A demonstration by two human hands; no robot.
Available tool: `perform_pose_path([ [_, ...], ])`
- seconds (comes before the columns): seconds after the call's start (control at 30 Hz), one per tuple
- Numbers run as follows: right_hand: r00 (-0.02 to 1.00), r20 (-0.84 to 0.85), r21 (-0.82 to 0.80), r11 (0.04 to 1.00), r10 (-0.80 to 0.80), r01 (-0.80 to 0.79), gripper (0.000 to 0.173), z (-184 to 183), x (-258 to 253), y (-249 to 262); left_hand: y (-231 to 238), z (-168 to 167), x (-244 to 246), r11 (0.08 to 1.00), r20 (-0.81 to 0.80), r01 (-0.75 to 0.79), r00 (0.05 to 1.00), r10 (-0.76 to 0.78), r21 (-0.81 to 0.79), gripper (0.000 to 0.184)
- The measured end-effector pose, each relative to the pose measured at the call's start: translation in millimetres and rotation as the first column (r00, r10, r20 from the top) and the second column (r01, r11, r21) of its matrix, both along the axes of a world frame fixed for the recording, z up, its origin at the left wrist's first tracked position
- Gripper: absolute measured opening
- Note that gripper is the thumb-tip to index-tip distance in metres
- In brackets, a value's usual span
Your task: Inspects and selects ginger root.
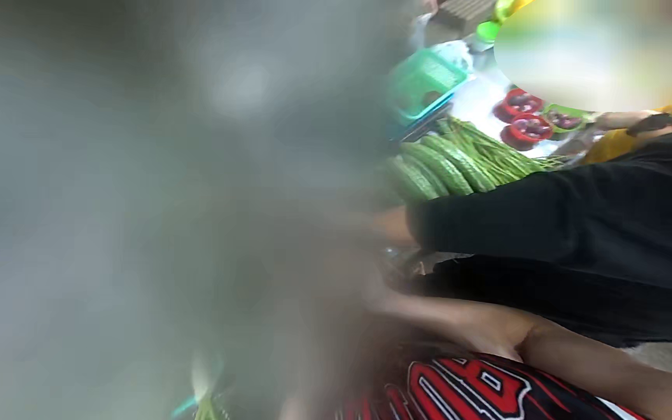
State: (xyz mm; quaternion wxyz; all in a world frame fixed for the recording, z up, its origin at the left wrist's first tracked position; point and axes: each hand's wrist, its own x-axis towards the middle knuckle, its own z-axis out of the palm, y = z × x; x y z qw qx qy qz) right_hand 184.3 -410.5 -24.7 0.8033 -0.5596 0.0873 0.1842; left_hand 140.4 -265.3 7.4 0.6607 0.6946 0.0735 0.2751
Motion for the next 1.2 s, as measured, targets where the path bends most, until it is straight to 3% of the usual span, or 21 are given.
perform_pose_path([
  [0.07,1.0,-0.018,0.023,1.0,-0.014,0.014,0.023,-3.7,0.7,-0.1,6.4,-5.4,3.3,0.996,-0.047,-0.071,0.996,0.074,0.059,0.025],
  [0.13,1.0,-0.018,0.067,0.998,0.012,-0.011,0.022,-8.4,1.0,-1.9,18.7,-8.2,3.7,0.991,-0.231,-0.045,0.97,0.073,0.127,0.04],
  [0.2,0.999,0.006,0.107,0.993,0.04,-0.041,0.022,-11.7,1.4,-3.9,30.5,-7.3,1.6,0.991,-0.428,0.108,0.902,-0.062,0.083,0.047],
  [0.27,0.997,0.044,0.102,0.992,0.067,-0.071,0.021,-12.2,0.1,-4.4,37.6,-1.8,-5.0,0.952,-0.545,0.298,0.788,-0.285,-0.067,0.045],
  [0.37,0.989,0.089,0.042,0.992,0.117,-0.121,0.021,-10.5,-1.2,-5.5,34.7,-5.0,-12.1,0.847,-0.48,0.385,0.701,-0.527,-0.367,0.036],
  [0.5,0.98,0.079,-0.017,0.983,0.183,-0.182,0.037,-7.4,-3.3,-7.9,21.4,7.2,-19.6,0.844,-0.471,0.223,0.747,-0.47,-0.488,0.017],
  [0.67,0.959,0.057,0.017,0.96,0.279,-0.28,0.037,-0.6,-4.9,-10.5,27.5,-19.5,-29.1,0.691,-0.296,0.165,0.816,-0.497,-0.704,0.019],
  [0.8,0.956,0.043,0.04,0.956,0.29,-0.292,0.032,-8.8,-4.1,-8.8,35.1,-29.6,-32.5,0.646,-0.22,0.147,0.865,-0.451,-0.749,0.024],
  [0.9,0.955,0.046,0.038,0.955,0.292,-0.294,0.04,-13.8,-2.9,-11.3,38.4,-28.9,-32.1,0.662,-0.213,0.147,0.877,-0.431,-0.735,0.032],
  [1.07,0.957,0.063,0.012,0.959,0.282,-0.284,0.037,-14.8,-3.5,-13.6,-4.0,39.8,-25.8,0.704,-0.271,0.095,0.88,-0.389,-0.704,0.043],
  [1.1,0.957,0.065,0.006,0.959,0.284,-0.285,0.037,-15.0,-3.4,-13.9,-1.8,34.2,-25.5,0.7,-0.257,0.108,0.882,-0.396,-0.705,0.043],
  [1.2,0.953,0.061,-0.015,0.954,0.298,-0.298,0.04,-14.9,-1.9,-16.9,25.0,-23.9,-25.9,0.669,-0.186,0.155,0.893,-0.41,-0.727,0.045],
])
